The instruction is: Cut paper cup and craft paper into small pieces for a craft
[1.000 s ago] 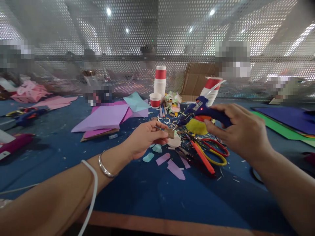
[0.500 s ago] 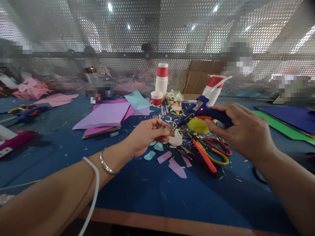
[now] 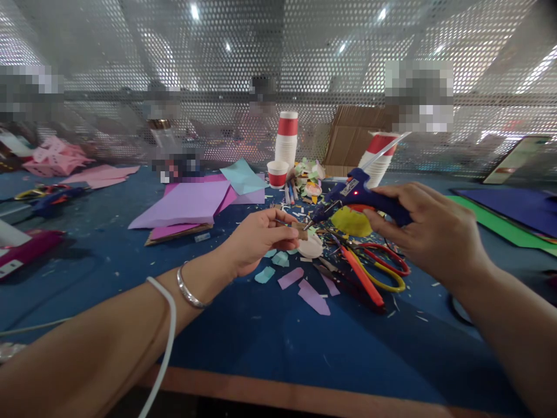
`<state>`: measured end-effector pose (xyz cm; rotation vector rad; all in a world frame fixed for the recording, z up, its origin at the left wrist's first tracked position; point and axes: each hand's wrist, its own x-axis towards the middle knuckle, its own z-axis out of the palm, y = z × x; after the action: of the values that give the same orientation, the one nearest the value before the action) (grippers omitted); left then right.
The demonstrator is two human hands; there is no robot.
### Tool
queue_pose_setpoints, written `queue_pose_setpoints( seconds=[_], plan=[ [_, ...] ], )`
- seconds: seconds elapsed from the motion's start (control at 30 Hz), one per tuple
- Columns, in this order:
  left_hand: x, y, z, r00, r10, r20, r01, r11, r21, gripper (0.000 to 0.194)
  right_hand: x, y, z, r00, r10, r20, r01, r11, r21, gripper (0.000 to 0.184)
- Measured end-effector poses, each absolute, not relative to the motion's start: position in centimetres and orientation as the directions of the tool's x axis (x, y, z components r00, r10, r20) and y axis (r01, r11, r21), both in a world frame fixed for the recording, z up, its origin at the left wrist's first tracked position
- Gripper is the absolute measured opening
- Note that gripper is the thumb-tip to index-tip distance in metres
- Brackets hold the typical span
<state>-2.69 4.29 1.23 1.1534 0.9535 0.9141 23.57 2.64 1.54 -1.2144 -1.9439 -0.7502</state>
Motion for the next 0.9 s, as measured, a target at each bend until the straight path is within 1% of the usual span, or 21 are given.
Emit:
queue_pose_setpoints(
  seconds=[0.2, 0.4, 0.67, 0.77, 0.9],
  plan=[
    [-2.73, 4.35, 1.21, 0.325, 0.936, -0.139, -0.090, 0.177, 0.980, 0.014, 23.56, 2.52, 1.53, -0.310, 0.499, 0.809, 0.910, 0.401, 0.102, 0.030],
    [-2.67, 4.32, 1.35, 0.310, 0.938, -0.153, -0.080, 0.186, 0.979, 0.013, 23.44, 2.47, 1.59, -0.289, 0.508, 0.812, 0.921, 0.379, 0.090, 0.028],
    [-2.62, 4.21, 1.51, 0.301, 0.942, -0.146, -0.111, 0.186, 0.976, 0.013, 23.32, 2.47, 1.62, -0.317, 0.462, 0.828, 0.912, 0.388, 0.133, 0.028],
    [-2.54, 4.17, 1.71, 0.286, 0.939, -0.189, -0.154, 0.239, 0.959, 0.013, 23.19, 2.47, 1.74, -0.333, 0.435, 0.837, 0.908, 0.388, 0.159, 0.028],
    [-2.53, 4.18, 2.06, 0.293, 0.926, -0.238, -0.255, 0.316, 0.914, 0.015, 23.14, 2.59, 1.73, -0.326, 0.402, 0.856, 0.913, 0.369, 0.174, 0.029]
  ],
)
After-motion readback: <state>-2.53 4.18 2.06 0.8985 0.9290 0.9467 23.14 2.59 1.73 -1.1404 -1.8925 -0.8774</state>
